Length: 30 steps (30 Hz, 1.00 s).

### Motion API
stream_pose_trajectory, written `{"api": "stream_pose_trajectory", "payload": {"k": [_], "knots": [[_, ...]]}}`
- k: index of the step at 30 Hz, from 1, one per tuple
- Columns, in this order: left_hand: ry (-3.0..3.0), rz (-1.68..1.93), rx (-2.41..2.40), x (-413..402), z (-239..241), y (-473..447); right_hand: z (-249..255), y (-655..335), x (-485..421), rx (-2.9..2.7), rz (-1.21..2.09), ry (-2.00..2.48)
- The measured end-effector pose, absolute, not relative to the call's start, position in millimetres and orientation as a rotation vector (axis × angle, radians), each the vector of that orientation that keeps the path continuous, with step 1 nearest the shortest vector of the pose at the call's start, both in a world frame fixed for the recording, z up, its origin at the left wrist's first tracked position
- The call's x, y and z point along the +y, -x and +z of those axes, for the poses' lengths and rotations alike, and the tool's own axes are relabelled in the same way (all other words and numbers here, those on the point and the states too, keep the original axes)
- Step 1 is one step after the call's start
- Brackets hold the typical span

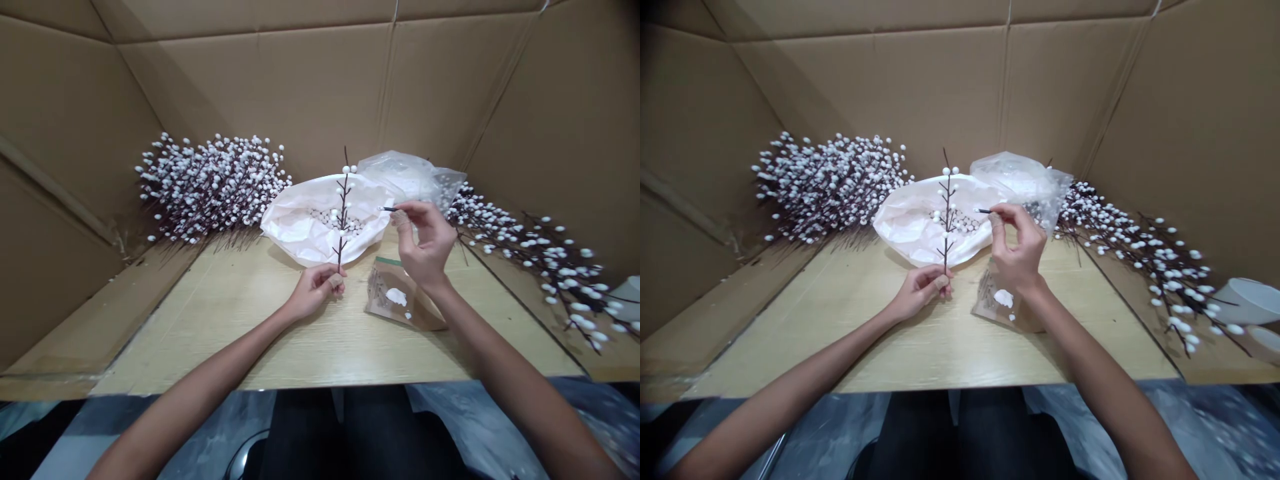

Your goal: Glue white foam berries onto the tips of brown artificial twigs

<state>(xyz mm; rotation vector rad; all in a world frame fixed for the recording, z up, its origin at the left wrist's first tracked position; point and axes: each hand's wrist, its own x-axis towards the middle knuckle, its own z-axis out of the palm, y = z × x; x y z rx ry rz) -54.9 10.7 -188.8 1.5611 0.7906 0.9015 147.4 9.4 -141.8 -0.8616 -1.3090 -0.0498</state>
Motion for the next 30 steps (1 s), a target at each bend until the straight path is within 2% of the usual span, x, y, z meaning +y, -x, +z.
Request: {"api": "stream_pose_trajectory", "payload": {"k": [8,30], "knots": [[-1.645,0.845,0.763,8.8,-187.4,55.3,-135.7,-144.5,9.7,-1.178,0.237,0.771],[-1.663,0.815,0.756,6.8,-183.7,54.4,-141.0,-145.4,13.6,-1.38,0.208,0.965]]}}
